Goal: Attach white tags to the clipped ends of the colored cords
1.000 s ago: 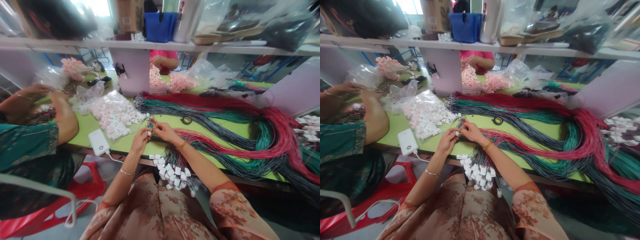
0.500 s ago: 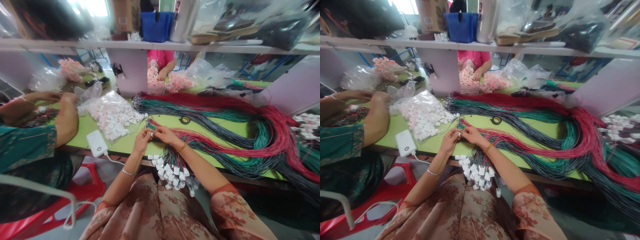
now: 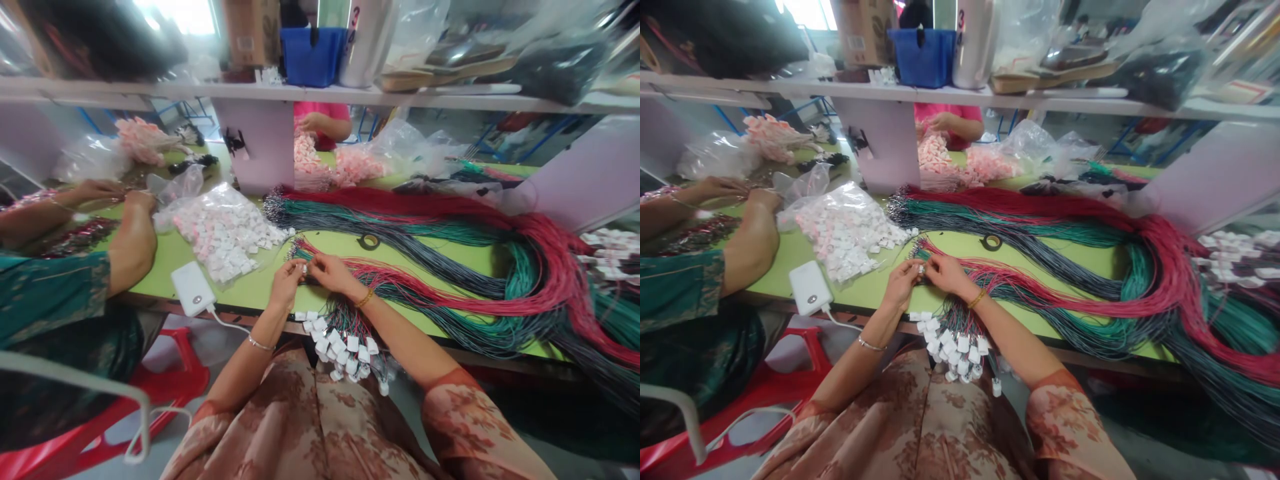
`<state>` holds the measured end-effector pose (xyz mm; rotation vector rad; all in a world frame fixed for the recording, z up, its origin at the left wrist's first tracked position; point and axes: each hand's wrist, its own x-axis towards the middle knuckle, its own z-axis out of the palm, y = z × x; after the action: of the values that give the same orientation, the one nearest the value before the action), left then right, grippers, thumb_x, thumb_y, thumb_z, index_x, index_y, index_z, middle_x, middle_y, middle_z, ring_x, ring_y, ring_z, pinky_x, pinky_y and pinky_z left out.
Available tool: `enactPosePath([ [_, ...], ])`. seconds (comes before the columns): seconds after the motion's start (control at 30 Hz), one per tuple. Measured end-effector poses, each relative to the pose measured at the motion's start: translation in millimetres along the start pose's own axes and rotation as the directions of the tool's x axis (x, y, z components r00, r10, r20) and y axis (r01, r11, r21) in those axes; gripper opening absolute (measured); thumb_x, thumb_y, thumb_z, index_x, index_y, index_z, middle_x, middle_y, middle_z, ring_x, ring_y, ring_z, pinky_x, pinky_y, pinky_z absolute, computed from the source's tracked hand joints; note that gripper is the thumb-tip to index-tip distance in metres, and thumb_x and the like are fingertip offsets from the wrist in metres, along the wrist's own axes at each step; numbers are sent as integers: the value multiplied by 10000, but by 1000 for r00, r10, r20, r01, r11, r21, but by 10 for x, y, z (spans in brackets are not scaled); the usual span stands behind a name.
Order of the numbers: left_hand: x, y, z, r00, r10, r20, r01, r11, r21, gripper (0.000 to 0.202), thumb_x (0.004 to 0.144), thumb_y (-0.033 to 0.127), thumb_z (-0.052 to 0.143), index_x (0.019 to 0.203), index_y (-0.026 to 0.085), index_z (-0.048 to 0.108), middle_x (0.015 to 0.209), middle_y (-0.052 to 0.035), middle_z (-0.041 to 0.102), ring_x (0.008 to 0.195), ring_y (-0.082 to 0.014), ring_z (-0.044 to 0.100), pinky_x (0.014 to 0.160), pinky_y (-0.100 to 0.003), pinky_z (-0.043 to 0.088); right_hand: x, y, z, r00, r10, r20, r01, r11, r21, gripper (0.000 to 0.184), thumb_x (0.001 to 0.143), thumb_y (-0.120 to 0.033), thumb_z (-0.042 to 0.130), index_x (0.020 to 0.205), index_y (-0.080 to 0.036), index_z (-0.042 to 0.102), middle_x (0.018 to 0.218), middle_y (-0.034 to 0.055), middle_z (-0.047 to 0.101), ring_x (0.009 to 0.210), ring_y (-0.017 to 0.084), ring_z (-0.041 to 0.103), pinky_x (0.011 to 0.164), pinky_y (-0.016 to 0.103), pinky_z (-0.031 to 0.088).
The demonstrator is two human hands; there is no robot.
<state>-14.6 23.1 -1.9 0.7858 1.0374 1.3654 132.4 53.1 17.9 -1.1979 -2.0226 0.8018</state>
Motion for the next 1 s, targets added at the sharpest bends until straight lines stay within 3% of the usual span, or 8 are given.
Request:
enactPosePath([
  [0.13, 81, 4, -44, 995, -99, -31, 97, 992, -77, 201, 644, 234, 761, 803, 140, 683, 782, -24, 667, 601, -63, 520, 574, -197, 397, 347, 105, -151, 995, 79, -54, -83, 993, -84, 241, 850, -328, 530, 721, -147, 622, 675, 16, 621, 616, 116, 465, 606, 230, 323],
  [0.3, 135, 3, -86, 992, -127, -20, 125, 987, -97, 203, 634, 226, 767, 792, 131, 683, 802, -36, 673, 612, -63, 534, 567, -191, 406, 620, 283, -77, 971, 235, -28, -231, 914, -334, 137, 791, -245, 584, 768, -151, 681, 748, 54, 681, 625, 129, 500, 602, 243, 304],
  [0.43, 148, -11, -103, 989, -145, -10, 143, 983, -111, 206, 626, 220, 781, 788, 136, 685, 797, -44, 682, 605, -69, 535, 560, -197, 416, 562, 349, -75, 981, 192, -28, -190, 921, -340, 196, 826, -224, 509, 747, -148, 671, 746, 66, 682, 638, 145, 515, 607, 253, 309],
  [0.57, 127, -25, -98, 993, -121, 0, 120, 987, -110, 217, 644, 232, 777, 815, 134, 687, 813, -42, 683, 602, -61, 532, 575, -198, 414, 510, 300, -233, 984, 124, -127, -168, 886, -432, 177, 818, -177, 476, 809, -137, 649, 771, 89, 666, 624, 150, 477, 596, 273, 282],
  [0.67, 97, -19, -82, 995, -99, 22, 101, 990, -102, 211, 662, 246, 773, 818, 137, 682, 811, -38, 681, 603, -63, 533, 579, -206, 404, 566, 188, -285, 984, 105, -143, -149, 927, -344, 171, 815, -193, 462, 805, -142, 626, 703, 52, 626, 606, 141, 455, 587, 267, 280],
  [0.8, 62, 9, -67, 994, -87, 60, 94, 989, -112, 220, 666, 256, 775, 827, 141, 678, 815, -38, 679, 615, -70, 536, 586, -215, 399, 695, -47, -187, 996, 19, -88, -27, 995, -94, 141, 771, -237, 493, 717, -154, 593, 674, 9, 602, 622, 121, 466, 602, 240, 319],
  [0.9, 46, 21, -67, 995, -70, 76, 80, 988, -133, 240, 651, 267, 785, 821, 135, 678, 814, -37, 673, 618, -69, 530, 587, -212, 396, 728, -221, -112, 997, -30, -70, 36, 995, 88, 151, 756, -278, 510, 715, -153, 585, 663, -6, 589, 632, 113, 466, 609, 230, 342],
  [1.0, 38, 21, -72, 995, -55, 83, 68, 986, -155, 244, 652, 273, 784, 825, 137, 677, 810, -31, 665, 630, -72, 531, 598, -212, 403, 650, -302, -121, 998, -35, -52, 43, 986, 162, 165, 740, -305, 531, 693, -151, 567, 640, -18, 553, 608, 100, 435, 585, 226, 337],
])
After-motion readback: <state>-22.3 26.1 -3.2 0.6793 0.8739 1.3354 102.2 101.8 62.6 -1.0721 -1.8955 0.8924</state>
